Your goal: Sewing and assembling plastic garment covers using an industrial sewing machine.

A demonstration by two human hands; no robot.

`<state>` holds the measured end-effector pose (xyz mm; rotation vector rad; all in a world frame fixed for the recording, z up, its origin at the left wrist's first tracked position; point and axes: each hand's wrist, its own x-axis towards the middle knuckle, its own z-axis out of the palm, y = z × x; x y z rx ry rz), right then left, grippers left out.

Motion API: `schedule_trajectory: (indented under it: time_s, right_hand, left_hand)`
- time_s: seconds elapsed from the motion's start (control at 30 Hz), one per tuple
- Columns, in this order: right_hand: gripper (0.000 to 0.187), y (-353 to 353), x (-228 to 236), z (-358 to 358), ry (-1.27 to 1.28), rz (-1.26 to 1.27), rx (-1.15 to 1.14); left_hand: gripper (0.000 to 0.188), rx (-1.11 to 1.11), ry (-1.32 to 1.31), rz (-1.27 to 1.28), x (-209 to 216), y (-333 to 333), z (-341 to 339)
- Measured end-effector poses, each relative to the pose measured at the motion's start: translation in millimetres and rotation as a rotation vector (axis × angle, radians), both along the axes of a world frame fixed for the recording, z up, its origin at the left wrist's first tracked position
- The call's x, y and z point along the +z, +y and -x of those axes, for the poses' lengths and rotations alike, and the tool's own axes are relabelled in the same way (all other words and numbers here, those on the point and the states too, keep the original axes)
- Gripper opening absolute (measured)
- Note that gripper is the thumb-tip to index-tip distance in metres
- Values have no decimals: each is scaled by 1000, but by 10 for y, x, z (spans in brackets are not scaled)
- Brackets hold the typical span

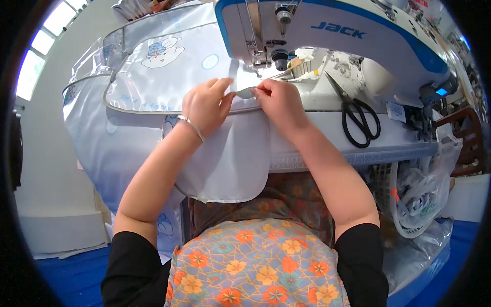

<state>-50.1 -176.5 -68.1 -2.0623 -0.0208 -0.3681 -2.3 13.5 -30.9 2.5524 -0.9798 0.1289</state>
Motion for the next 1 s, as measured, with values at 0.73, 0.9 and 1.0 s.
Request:
schedule_trajectory:
  time_s: [0.73, 0.9, 1.0]
  right_hand:
    - [27, -189, 79, 680, -147, 422, 151]
    - [22, -234, 69, 299, -232, 615, 53]
    - [22, -247, 34, 224, -188, 699, 80]
  left_hand:
    - [30, -300, -372, 107, -374, -223, 186]
    - [31, -307, -357, 157, -357, -225, 201]
    - [31, -278, -382, 194, -365, -221, 209]
